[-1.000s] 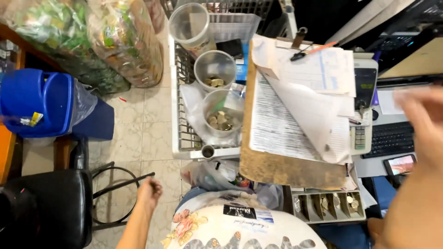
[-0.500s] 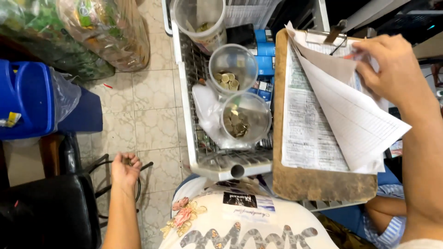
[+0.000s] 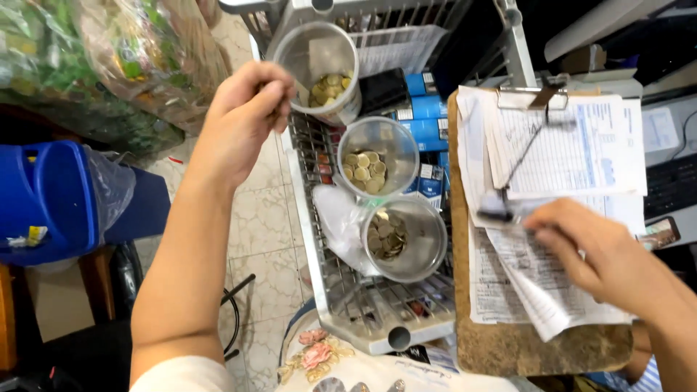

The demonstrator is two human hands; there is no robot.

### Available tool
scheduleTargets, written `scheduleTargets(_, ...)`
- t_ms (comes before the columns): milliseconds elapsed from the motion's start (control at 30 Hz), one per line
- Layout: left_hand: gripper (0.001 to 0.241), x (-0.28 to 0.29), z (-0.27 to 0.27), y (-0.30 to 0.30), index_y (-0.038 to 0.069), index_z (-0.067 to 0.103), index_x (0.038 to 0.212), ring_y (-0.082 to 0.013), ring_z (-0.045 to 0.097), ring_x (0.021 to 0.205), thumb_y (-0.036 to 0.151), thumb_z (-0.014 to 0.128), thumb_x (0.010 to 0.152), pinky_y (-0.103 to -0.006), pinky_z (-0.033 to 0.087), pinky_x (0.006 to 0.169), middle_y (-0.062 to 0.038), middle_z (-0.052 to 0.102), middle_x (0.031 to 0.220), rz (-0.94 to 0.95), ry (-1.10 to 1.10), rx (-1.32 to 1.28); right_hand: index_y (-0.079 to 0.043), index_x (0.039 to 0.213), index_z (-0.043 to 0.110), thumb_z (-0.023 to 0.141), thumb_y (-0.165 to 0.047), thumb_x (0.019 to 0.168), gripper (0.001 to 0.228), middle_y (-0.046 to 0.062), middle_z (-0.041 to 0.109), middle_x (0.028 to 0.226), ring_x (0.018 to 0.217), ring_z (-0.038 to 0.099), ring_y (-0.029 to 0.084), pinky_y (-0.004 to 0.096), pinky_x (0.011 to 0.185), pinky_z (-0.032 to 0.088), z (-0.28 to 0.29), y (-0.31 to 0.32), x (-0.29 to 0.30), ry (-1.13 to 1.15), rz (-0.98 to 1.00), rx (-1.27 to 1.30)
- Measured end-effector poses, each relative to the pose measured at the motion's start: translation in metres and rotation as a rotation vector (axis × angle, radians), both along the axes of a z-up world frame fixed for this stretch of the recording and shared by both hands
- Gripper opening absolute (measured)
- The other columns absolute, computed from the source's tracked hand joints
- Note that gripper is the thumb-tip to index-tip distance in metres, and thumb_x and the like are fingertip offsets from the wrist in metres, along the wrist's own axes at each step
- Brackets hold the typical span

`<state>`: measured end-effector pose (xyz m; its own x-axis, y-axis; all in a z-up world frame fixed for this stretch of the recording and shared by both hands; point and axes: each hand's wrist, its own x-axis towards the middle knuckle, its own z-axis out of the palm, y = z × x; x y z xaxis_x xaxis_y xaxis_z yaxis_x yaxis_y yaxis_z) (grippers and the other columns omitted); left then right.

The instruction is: Counting coins and recording the totals on a clipboard at a checkout counter

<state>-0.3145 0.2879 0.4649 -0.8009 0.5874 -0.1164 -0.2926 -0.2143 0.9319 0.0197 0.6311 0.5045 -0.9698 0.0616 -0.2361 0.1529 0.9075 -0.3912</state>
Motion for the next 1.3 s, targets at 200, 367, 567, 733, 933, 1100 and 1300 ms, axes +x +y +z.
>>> scheduleTargets(200, 0.014, -0.033, -0.012, 0.060, 0.011, 0.057, 0.095, -0.0133, 0.048, 0.081, 0.001, 0.051, 0.102, -0.0292, 0.041, 0.071, -0.001, 0.057, 0.092, -0.150, 0.716, -0.437, -0.029, 0.119, 0.066, 0.068, -0.043, 0.086, 0.036, -0.012, 0.077, 0.097, 0.065, 0.075, 0.012, 0.032, 0.062, 0.061, 0.006, -0.026, 0.005, -0.204, -0.014, 0.081)
scheduleTargets(367, 0.018, 0.013, -0.021, 0.065, -0.002, 0.063, 0.098, -0.0253, 0.052, 0.078, -0.012, 0.048, 0.098, -0.0404, 0.052, 0.068, -0.013, 0.055, 0.096, -0.256, 0.879, -0.898, -0.033, 0.126, 0.062, 0.070, -0.043, 0.084, 0.044, -0.018, 0.082, 0.105, 0.074, 0.084, 0.008, 0.035, 0.060, 0.068, -0.005, -0.020, 0.013, -0.227, -0.023, 0.205)
scheduleTargets(567, 0.017, 0.006, -0.065, 0.055, -0.003, 0.068, 0.091, -0.0394, 0.061, 0.089, 0.003, 0.052, 0.096, -0.0520, 0.050, 0.079, -0.020, 0.061, 0.096, -0.309, 0.971, -0.768, -0.034, 0.116, 0.068, 0.069, -0.041, 0.085, 0.032, -0.017, 0.080, 0.103, 0.071, 0.080, 0.012, 0.039, 0.049, 0.058, 0.005, -0.027, 0.013, -0.082, 0.031, 0.296)
scheduleTargets(733, 0.009, -0.019, -0.080, 0.057, 0.002, 0.066, 0.084, -0.0430, 0.059, 0.080, 0.010, 0.069, 0.086, -0.0536, 0.045, 0.077, -0.020, 0.059, 0.087, -0.313, 1.014, -0.788, -0.027, 0.130, 0.059, 0.066, -0.029, 0.085, 0.046, -0.011, 0.078, 0.109, 0.083, 0.078, 0.018, 0.043, 0.054, 0.057, 0.002, -0.037, 0.021, -0.062, 0.187, 0.280)
scheduleTargets(933, 0.032, -0.018, -0.039, 0.070, 0.000, 0.071, 0.124, -0.0435, 0.056, 0.099, 0.017, 0.066, 0.097, -0.0517, 0.045, 0.088, -0.025, 0.057, 0.101, -0.332, 1.070, -0.863, -0.014, 0.134, 0.054, 0.065, -0.021, 0.093, 0.043, 0.003, 0.071, 0.081, 0.056, 0.068, 0.032, 0.047, 0.040, 0.045, 0.028, -0.050, 0.028, -0.050, 0.294, 0.229)
scheduleTargets(1100, 0.029, -0.005, -0.025, 0.072, -0.001, 0.078, 0.121, -0.0524, 0.054, 0.109, 0.007, 0.067, 0.096, -0.0563, 0.045, 0.097, -0.033, 0.059, 0.124, -0.093, 1.287, -0.828, -0.015, 0.124, 0.071, 0.053, -0.012, 0.087, 0.041, -0.004, 0.078, 0.077, 0.055, 0.067, 0.008, 0.025, 0.050, 0.053, 0.038, -0.011, 0.045, 0.072, 0.100, -0.308)
scheduleTargets(1300, 0.015, 0.081, 0.046, 0.131, -0.003, 0.074, 0.107, -0.0401, 0.058, 0.117, 0.006, 0.083, 0.099, -0.0538, 0.047, 0.098, -0.026, 0.067, 0.124, 0.238, 1.561, -0.452, -0.005, 0.090, 0.073, 0.014, -0.034, 0.115, 0.071, 0.007, 0.065, 0.064, 0.047, 0.051, 0.013, 0.025, 0.045, 0.036, 0.052, 0.042, 0.009, 0.587, -0.399, -1.101)
